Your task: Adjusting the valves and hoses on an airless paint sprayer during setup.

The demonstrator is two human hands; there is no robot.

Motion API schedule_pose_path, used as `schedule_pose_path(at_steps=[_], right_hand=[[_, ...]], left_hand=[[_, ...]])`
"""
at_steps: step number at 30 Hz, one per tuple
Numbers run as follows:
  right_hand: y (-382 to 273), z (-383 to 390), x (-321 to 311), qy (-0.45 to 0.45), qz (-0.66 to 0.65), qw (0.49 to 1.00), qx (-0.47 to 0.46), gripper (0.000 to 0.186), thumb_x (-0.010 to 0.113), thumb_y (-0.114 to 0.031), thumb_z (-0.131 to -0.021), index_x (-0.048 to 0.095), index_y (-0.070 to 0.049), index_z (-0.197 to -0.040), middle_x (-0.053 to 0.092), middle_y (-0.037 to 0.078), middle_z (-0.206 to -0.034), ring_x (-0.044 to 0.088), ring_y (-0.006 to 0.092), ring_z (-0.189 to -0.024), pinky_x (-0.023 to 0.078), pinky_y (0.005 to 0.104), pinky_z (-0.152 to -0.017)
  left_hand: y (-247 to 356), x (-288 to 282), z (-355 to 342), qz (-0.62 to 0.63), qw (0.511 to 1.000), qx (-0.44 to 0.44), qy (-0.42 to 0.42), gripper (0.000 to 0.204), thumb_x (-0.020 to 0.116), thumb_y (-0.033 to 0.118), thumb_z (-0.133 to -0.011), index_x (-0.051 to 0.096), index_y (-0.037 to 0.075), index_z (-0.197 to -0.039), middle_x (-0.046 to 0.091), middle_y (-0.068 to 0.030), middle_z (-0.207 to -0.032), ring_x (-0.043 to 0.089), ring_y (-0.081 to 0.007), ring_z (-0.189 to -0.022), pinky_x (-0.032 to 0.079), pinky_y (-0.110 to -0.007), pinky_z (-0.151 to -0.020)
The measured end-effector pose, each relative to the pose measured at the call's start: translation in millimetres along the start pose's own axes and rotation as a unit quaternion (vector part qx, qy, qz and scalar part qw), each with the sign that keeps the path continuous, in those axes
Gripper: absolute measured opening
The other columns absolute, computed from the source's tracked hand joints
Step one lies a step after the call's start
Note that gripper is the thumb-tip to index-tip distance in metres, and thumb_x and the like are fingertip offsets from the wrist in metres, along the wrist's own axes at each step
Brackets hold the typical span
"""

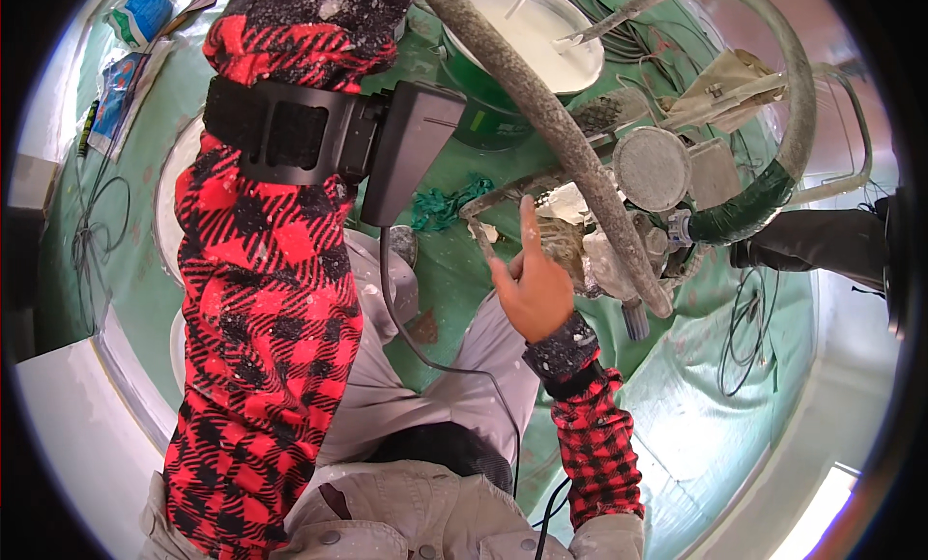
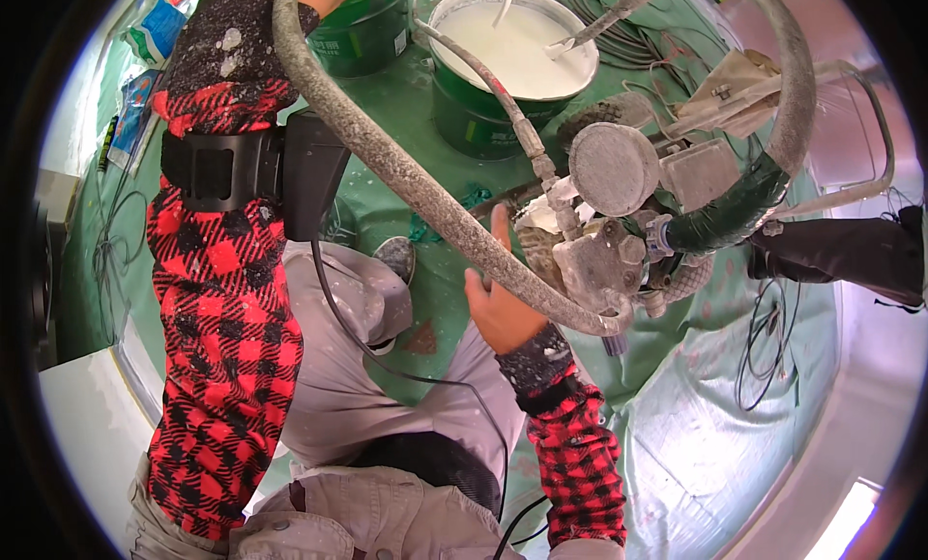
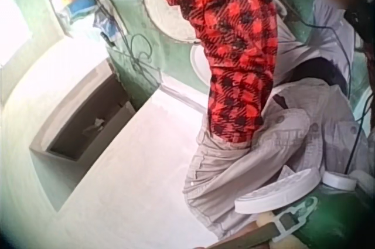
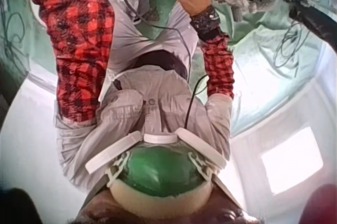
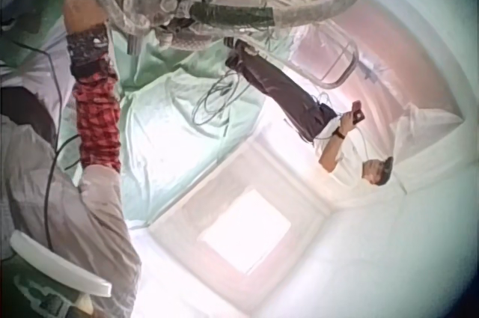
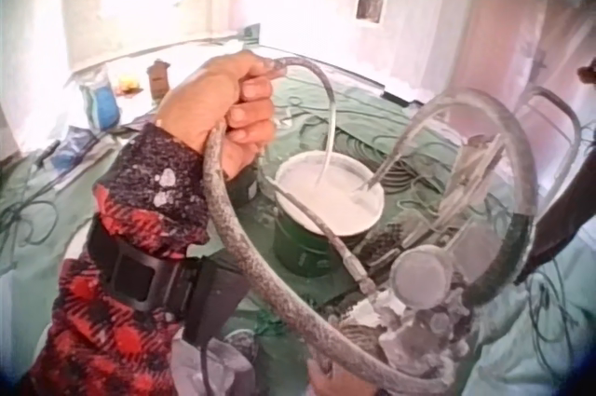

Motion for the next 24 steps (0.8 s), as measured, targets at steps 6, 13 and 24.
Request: schedule_pose_path(at_steps=[6,13,24], right_hand=[[9,52,18,-0.152,-0.780,0.567,0.217,0.050,0.053,-0.013,-0.089,0.034,-0.012,-0.135,0.046,0.002,-0.068,0.042,0.0111,-0.050,0.036,0.0232,-0.041],[13,82,-1,-0.136,-0.769,0.586,0.214,0.046,0.051,-0.010,-0.090,0.041,-0.011,-0.135,0.046,0.001,-0.071,0.043,0.0103,-0.051,0.033,0.0205,-0.038],[117,159,-70,0.229,-0.534,0.790,0.197,0.067,0.046,-0.004,-0.086,0.022,-0.009,-0.148,0.054,0.003,-0.075,0.050,0.0097,-0.061,0.039,0.0210,-0.052]], left_hand=[[-2,-1,-3,0.004,1.000,-0.009,-0.008,0.012,0.040,0.013,-0.097,0.041,0.007,-0.088,0.040,0.0026,-0.063,0.033,-0.0055,-0.042,0.028,-0.022,-0.036],[5,-8,-7,-0.013,1.000,-0.015,-0.006,0.011,0.041,0.014,-0.097,0.042,0.008,-0.088,0.040,0.0027,-0.062,0.034,-0.0053,-0.041,0.028,-0.021,-0.035],[-27,-1,-29,0.016,0.989,-0.090,-0.121,0.020,0.042,0.014,-0.099,0.043,-0.004,-0.108,0.037,0.0035,-0.059,0.028,-0.0041,-0.035,0.026,-0.019,-0.031]])
Point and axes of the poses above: each hand's wrist, its own z-axis away from the middle knuckle, its own x-axis out of the palm, y = z × x, the point moved 7 cm from there along -z, towards the middle knuckle
